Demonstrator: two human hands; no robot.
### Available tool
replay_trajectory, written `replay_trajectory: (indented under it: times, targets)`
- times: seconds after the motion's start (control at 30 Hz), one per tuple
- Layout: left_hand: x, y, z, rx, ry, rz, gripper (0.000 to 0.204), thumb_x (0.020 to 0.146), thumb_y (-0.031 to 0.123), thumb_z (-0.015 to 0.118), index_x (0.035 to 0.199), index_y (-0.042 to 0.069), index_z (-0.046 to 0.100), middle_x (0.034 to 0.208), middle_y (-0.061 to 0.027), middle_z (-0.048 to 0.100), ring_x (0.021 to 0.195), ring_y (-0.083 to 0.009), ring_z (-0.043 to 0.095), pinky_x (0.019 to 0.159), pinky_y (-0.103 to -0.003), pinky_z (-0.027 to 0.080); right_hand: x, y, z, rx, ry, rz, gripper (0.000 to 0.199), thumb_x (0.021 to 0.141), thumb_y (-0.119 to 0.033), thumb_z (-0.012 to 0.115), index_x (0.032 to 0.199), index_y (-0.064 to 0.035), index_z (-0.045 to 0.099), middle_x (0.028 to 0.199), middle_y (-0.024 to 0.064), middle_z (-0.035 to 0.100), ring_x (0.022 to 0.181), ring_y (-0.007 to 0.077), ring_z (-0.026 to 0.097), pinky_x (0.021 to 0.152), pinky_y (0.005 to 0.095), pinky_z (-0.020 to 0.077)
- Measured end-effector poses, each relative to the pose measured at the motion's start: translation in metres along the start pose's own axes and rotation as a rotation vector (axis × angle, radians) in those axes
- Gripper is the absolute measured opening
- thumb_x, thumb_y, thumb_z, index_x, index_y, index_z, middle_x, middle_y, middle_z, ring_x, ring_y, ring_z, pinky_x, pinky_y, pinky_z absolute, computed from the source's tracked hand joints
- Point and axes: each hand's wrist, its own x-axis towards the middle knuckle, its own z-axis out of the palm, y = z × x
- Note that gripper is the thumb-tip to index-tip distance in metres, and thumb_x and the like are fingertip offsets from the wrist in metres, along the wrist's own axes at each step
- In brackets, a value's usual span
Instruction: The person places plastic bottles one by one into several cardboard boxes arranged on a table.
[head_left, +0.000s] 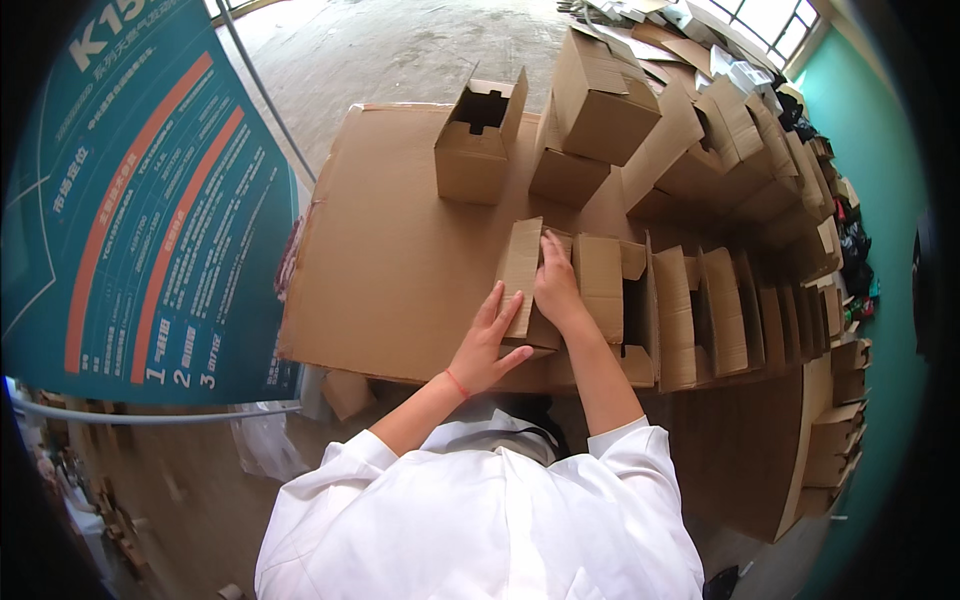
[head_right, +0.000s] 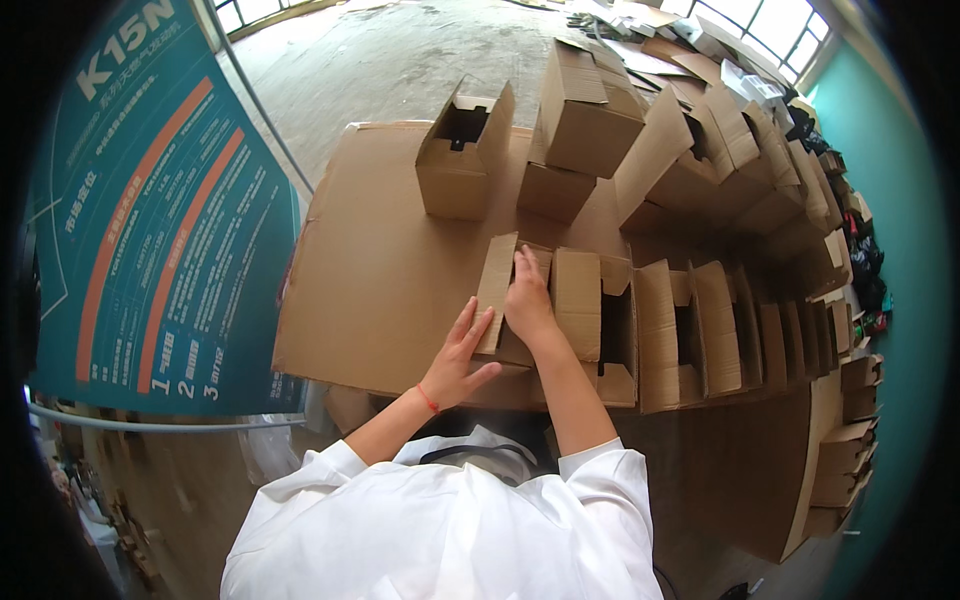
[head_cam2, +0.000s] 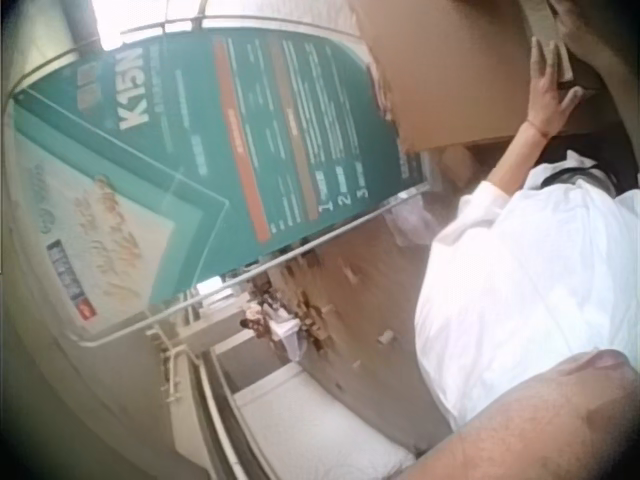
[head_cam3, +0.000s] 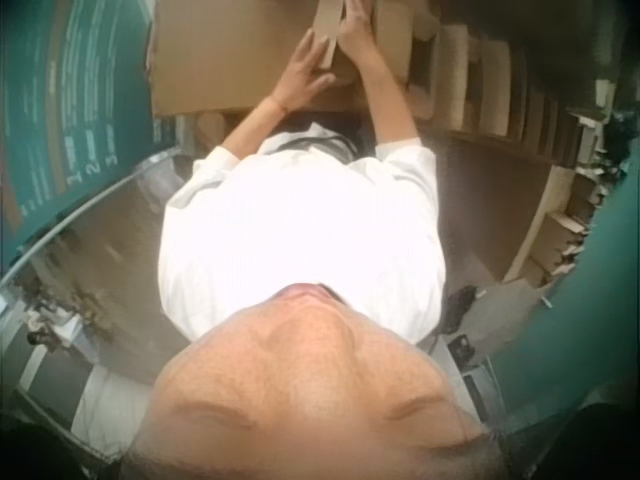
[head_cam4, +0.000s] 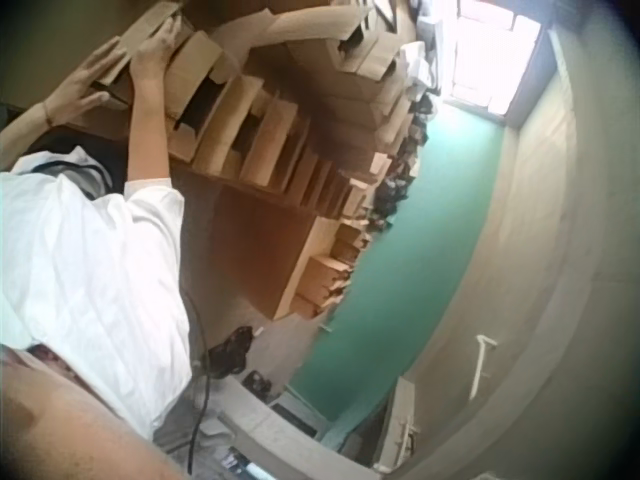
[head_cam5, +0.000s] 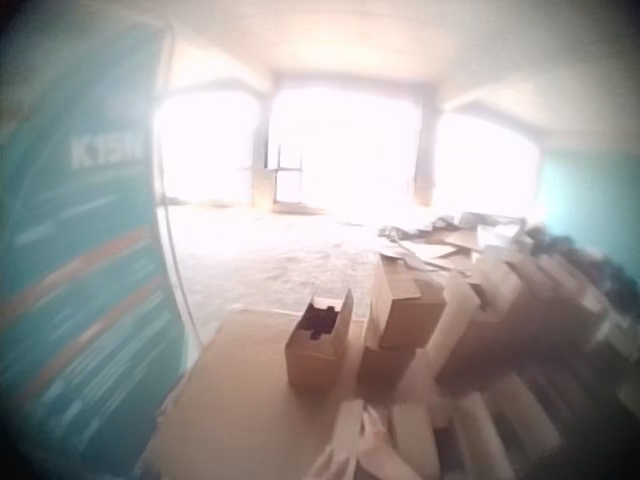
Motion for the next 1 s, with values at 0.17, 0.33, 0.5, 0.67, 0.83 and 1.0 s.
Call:
replay_trajectory:
  times: [0.17,0.33,0.5,0.67,0.83,1.0]
  targets:
    - [-0.003,-0.013,0.013,0.014,0.075,-0.008,0.052,0.088,0.015,0.061,0.138,0.011,0.047,0.154,-0.0226,0.014,0.139,-0.0395,0.024,0.11,-0.041,0.029,-0.007,-0.019,-0.011,-0.088,-0.068,0.056,0.058,0.09,-0.012,0.052,0.141,0.0038,0.031,0.148,0.0236,0.029,0.138,0.0364,0.025,0.114,0.0439,0.0238]
    - [-0.003,-0.013,0.017,-0.115,0.105,-0.044,0.061,0.088,0.009,0.056,0.144,0.005,0.032,0.153,-0.0247,0.014,0.139,-0.0401,0.024,0.111,-0.041,0.028,-0.014,0.002,0.008,-0.478,-0.241,-0.001,0.069,0.092,-0.032,0.054,0.144,0.0027,0.026,0.152,0.0212,0.02,0.142,0.0357,0.015,0.116,0.0448,0.0131]
    - [-0.004,-0.005,0.018,-0.21,0.122,-0.135,0.069,0.088,0.007,0.056,0.147,0.002,0.021,0.152,-0.0258,0.013,0.139,-0.0417,0.021,0.112,-0.041,0.025,-0.016,-0.016,0.0,-0.49,-0.292,0.01,0.067,0.093,-0.037,0.051,0.146,-0.0039,0.027,0.154,0.0196,0.017,0.143,0.0338,0.012,0.117,0.0464,0.0101]
    - [-0.003,0.011,0.046,-0.07,0.174,-0.09,0.07,0.086,0.006,0.057,0.147,0.004,0.023,0.152,-0.0283,0.01,0.138,-0.0449,0.022,0.111,-0.043,0.026,-0.001,0.0,0.002,-0.507,-0.28,-0.048,0.065,0.094,-0.041,0.048,0.147,-0.0078,0.029,0.153,0.0195,0.02,0.143,0.0348,0.014,0.116,0.0481,0.0098]
    - [-0.003,0.005,0.045,-0.083,0.159,-0.101,0.065,0.085,0.007,0.059,0.144,0.002,0.031,0.151,-0.0302,0.012,0.138,-0.0456,0.022,0.111,-0.043,0.027,0.003,0.004,0.007,-0.567,-0.265,-0.066,0.065,0.094,-0.042,0.046,0.146,-0.0074,0.03,0.153,0.0193,0.021,0.142,0.0348,0.016,0.116,0.0473,0.0106]
    - [-0.006,0.004,0.037,0.062,0.174,-0.064,0.063,0.086,0.011,0.06,0.143,0.006,0.033,0.146,-0.0291,0.025,0.131,-0.0425,0.035,0.106,-0.042,0.035,0.007,-0.004,0.005,-0.553,-0.297,-0.049,0.065,0.095,-0.042,0.044,0.147,-0.0068,0.028,0.154,0.019,0.019,0.143,0.0337,0.015,0.116,0.0459,0.0103]
